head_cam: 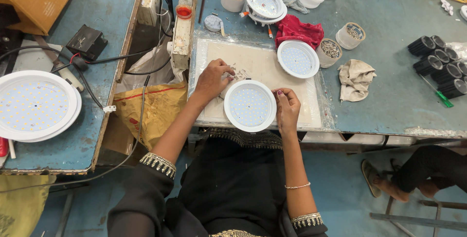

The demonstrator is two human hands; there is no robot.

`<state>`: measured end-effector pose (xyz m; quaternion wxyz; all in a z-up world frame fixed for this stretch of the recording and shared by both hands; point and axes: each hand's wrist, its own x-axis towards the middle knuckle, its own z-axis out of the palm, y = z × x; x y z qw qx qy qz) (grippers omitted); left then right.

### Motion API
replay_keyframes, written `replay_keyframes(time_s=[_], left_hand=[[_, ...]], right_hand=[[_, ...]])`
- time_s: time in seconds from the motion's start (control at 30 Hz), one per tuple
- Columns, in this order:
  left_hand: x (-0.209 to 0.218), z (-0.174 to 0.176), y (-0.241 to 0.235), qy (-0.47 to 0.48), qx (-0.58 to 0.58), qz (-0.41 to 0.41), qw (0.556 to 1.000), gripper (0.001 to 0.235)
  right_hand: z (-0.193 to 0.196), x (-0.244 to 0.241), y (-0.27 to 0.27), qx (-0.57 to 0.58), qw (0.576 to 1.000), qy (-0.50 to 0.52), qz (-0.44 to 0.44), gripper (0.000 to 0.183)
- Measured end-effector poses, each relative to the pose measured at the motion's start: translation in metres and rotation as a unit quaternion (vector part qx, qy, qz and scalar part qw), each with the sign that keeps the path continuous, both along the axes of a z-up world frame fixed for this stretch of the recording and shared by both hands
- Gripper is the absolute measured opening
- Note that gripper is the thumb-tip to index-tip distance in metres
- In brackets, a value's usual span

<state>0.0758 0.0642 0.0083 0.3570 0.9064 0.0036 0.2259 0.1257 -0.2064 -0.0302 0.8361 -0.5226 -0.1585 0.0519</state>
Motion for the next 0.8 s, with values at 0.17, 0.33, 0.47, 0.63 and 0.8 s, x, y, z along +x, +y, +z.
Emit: replay_keyframes(time_s=[0.17,0.33,0.47,0.63,0.8], left_hand=[[0.009,-0.002,-0.003,0.002,0.021,-0.005,1.0,0.013],[0.014,-0.008,-0.004,0.008,0.032,0.005,0.999,0.013],[0.017,-0.012,-0.004,-0.022,0.073,-0.006,0.997,0.007],[0.017,-0.011,-0.005,-0.074,0.106,-0.022,0.991,0.015],[-0.002,0.0,-0.008,-0.103,-0.114,0.016,0.988,0.022]], right_hand=[[0.001,0.0,0.0,0.002,1.0,-0.002,0.0,0.013],[0.001,0.0,0.0,-0.007,1.0,-0.004,-0.004,0.013],[0.002,-0.001,0.001,-0.01,1.0,-0.004,-0.015,0.012],[0.035,0.006,0.014,-0.169,0.966,-0.077,-0.178,0.013],[0.137,0.047,0.053,-0.078,0.949,-0.282,-0.121,0.015]])
